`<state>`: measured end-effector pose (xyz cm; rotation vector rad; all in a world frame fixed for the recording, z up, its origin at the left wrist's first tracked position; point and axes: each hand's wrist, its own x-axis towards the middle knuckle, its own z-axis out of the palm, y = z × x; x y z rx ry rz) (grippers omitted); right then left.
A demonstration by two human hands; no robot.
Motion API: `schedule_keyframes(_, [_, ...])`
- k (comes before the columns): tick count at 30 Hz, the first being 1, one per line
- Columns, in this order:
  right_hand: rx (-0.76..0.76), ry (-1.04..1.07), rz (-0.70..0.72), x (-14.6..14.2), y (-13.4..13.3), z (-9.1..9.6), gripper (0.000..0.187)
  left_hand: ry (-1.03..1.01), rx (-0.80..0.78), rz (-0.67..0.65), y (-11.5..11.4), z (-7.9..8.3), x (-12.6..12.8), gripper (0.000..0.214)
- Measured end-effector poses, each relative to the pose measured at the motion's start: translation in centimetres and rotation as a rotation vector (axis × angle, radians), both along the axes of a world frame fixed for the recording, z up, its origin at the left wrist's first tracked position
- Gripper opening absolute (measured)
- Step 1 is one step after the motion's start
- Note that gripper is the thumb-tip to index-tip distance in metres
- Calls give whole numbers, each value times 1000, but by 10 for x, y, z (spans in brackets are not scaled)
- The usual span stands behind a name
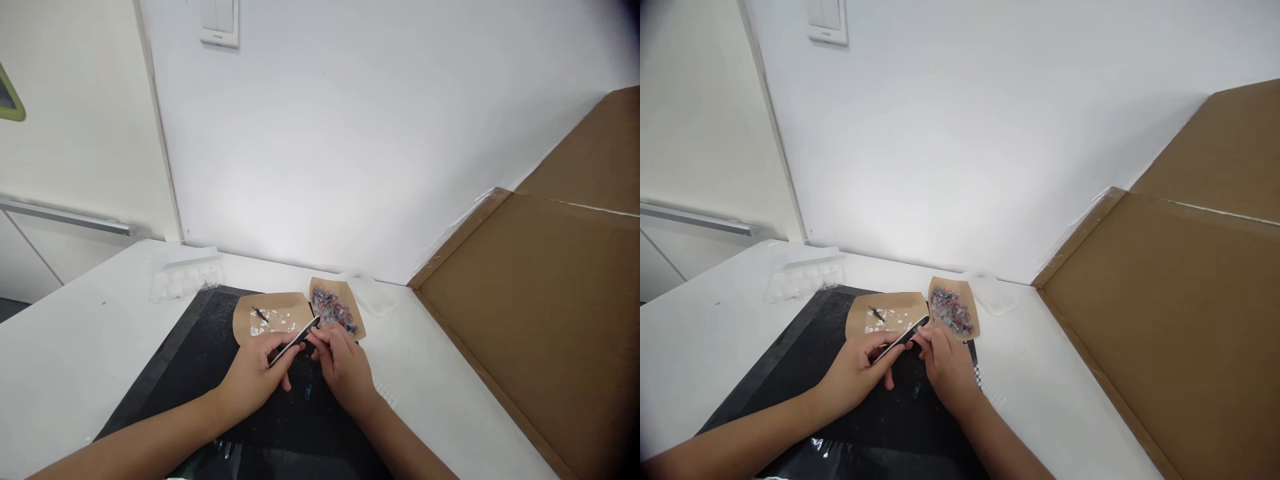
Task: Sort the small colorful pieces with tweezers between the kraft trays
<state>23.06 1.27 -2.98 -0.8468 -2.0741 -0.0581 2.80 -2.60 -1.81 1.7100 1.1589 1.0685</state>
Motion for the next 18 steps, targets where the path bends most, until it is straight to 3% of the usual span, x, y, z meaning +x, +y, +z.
schedule_keyframes(8, [-16,-54,46,-5,16,18,9,-79,-31,51,6,4,-4,39])
schedule_keyframes(18, [-75,34,-24,-8,3,4,4,-4,5,28,1,4,-4,34])
